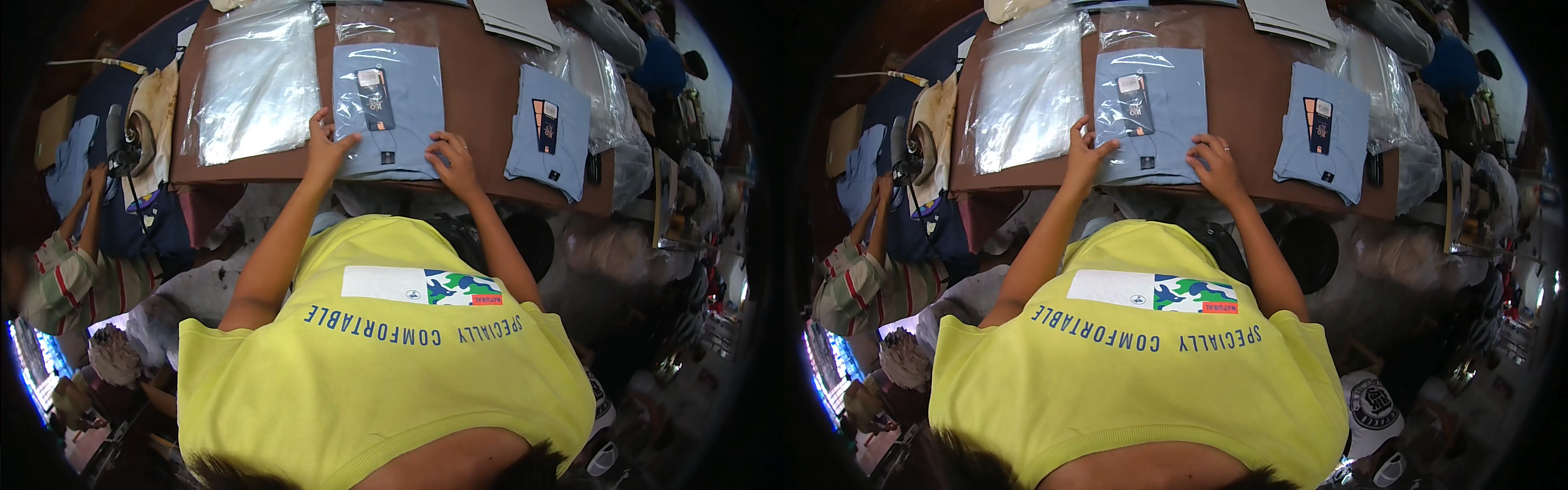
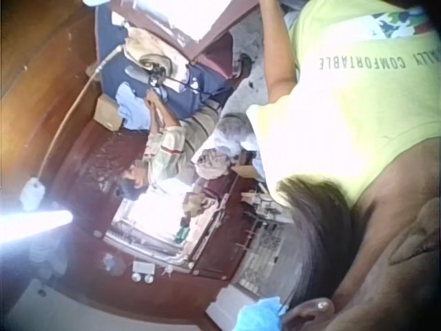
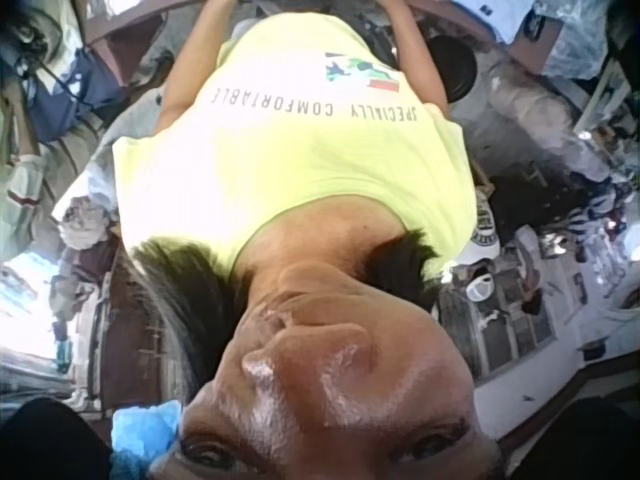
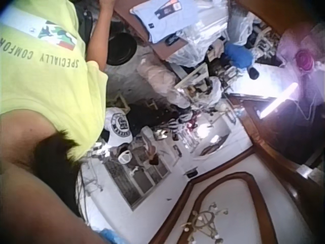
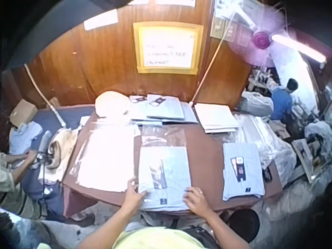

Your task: The person packs folded blue shirts into clear plastic bags by hand, smoothing the bags and stacking the finished packages on a workbench.

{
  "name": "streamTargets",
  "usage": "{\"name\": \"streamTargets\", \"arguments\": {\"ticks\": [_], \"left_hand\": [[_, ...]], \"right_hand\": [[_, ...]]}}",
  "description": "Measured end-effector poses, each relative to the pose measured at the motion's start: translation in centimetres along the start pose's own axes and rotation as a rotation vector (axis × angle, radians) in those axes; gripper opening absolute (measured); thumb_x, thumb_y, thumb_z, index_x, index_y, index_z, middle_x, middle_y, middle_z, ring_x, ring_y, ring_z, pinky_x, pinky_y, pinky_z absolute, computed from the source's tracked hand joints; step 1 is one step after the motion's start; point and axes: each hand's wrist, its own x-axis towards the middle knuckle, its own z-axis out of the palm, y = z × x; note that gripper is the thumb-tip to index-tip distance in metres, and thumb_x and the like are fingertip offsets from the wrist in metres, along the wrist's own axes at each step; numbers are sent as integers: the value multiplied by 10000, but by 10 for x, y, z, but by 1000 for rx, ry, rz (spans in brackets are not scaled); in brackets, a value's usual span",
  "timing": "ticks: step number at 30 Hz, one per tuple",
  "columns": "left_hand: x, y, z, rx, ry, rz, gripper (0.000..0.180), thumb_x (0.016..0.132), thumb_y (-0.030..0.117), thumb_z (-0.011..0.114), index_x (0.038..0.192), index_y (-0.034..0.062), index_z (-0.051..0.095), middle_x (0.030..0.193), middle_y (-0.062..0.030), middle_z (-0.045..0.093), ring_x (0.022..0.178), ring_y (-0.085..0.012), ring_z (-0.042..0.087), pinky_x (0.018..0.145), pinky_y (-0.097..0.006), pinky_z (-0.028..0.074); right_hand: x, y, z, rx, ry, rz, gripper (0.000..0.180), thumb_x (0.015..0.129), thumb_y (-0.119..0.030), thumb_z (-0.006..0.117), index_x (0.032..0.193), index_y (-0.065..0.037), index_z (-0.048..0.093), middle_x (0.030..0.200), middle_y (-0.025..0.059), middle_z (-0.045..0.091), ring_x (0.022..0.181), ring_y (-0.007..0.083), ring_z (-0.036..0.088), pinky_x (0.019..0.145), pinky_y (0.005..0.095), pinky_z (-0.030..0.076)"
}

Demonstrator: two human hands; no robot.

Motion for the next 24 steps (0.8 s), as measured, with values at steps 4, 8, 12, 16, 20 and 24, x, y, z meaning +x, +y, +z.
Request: {"name": "streamTargets", "arguments": {"ticks": [4, 8, 12, 16, 20, 24], "left_hand": [[-3, -12, -8, 123, 121, 283, 810, 711, 136, 773, 1361, 65, 295, 1246, -180, 476, 1088, -248, 512, 926, -343, 408], [-36, -4, -21, 830, -39, 771, 743, 660, 203, 782, 1310, 94, 439, 1375, -130, 407, 1257, -336, 382, 1057, -427, 290], [-48, -8, -12, 1133, -222, 877, 741, 667, 223, 766, 1321, 105, 439, 1411, -61, 398, 1317, -232, 354, 1065, -424, 289], [-41, -11, 7, 1154, -197, 974, 676, 696, 217, 740, 1302, 107, 463, 1382, -55, 442, 1292, -202, 395, 1065, -418, 290], [-35, -10, 19, 1143, -265, 1016, 639, 707, 221, 730, 1284, 102, 482, 1369, -55, 457, 1284, -205, 406, 1062, -414, 294], [-34, -16, 30, 1157, -265, 1045, 590, 702, 215, 725, 1243, 102, 518, 1343, -55, 484, 1264, -211, 427, 1056, -406, 305]], "right_hand": [[-2, -2, 0, -32, 3, -16, 99, 782, -119, 670, 844, -58, 624, 1060, 78, 589, 1054, 285, 529, 905, 385, 405], [-6, -2, -3, -182, 18, -65, 81, 793, -141, 662, 844, -87, 630, 1039, 34, 621, 1081, 246, 547, 959, 421, 376], [-9, -3, -3, -293, 34, -133, 69, 809, -146, 646, 864, -107, 635, 1026, 4, 648, 1080, 192, 575, 998, 456, 342], [-8, -6, -6, -321, 30, -183, 69, 815, -139, 636, 875, -107, 630, 1015, 9, 656, 1054, 177, 596, 997, 444, 348], [-8, -7, -8, -334, 14, -180, 67, 814, -137, 635, 874, -108, 628, 1007, 12, 657, 1049, 173, 602, 996, 438, 351], [-9, -9, -9, -361, 11, -212, 71, 806, -131, 638, 873, -107, 632, 1005, 13, 659, 1048, 179, 602, 991, 435, 358]]}}
